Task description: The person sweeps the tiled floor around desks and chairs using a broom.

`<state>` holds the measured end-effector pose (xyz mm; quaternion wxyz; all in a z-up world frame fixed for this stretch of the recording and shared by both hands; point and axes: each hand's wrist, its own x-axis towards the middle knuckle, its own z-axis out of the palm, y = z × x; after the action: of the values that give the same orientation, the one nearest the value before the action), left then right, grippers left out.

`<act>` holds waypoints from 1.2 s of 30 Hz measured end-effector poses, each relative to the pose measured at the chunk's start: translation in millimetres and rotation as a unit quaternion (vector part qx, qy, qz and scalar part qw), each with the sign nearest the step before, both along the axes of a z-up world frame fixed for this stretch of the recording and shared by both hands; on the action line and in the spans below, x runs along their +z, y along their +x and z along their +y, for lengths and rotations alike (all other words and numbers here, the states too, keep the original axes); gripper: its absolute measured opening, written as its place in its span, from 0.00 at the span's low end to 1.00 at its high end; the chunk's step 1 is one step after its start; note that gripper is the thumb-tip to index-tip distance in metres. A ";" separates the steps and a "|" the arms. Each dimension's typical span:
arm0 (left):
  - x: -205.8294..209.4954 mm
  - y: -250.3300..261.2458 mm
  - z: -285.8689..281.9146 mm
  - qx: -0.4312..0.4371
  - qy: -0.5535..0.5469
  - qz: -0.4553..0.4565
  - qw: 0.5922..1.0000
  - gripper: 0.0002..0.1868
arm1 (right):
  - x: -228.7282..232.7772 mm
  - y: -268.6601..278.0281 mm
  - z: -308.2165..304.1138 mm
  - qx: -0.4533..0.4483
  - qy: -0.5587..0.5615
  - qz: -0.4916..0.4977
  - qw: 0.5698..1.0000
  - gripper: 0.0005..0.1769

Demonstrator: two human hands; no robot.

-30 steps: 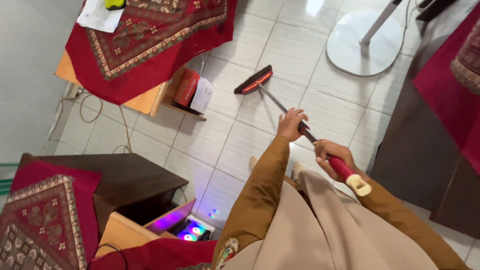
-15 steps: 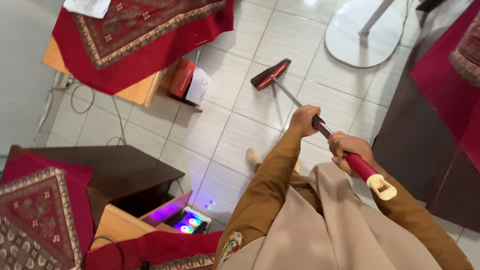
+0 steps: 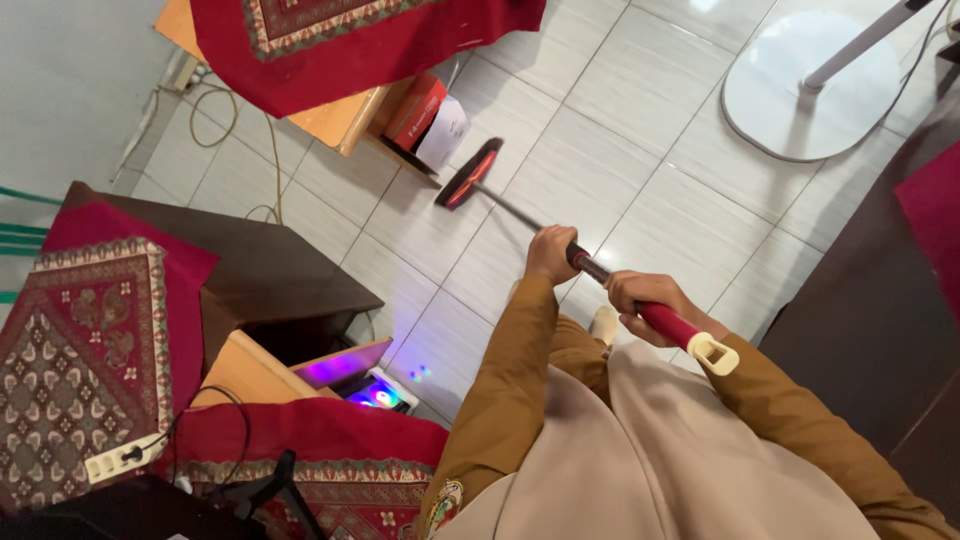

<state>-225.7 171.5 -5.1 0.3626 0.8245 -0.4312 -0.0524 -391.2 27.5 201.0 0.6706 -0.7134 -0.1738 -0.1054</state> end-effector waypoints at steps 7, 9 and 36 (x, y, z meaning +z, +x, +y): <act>6.9 -7.5 -45.9 -0.056 0.001 -0.009 0.998 0.16 | 9.0 -24.5 -23.5 -0.048 -0.033 0.013 0.998 0.09; 8.4 -13.8 -71.9 -0.097 0.028 -0.017 0.995 0.16 | 11.6 -36.1 -29.3 -0.072 -0.041 0.022 0.996 0.09; 27.1 -0.6 29.3 0.067 -0.084 -0.003 0.994 0.14 | 25.2 30.0 26.3 0.035 -0.057 -0.010 0.998 0.09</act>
<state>-226.3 200.8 22.0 0.4315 0.8187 -0.3787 0.0113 -361.2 53.8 226.2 0.6307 -0.7425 -0.2115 -0.0791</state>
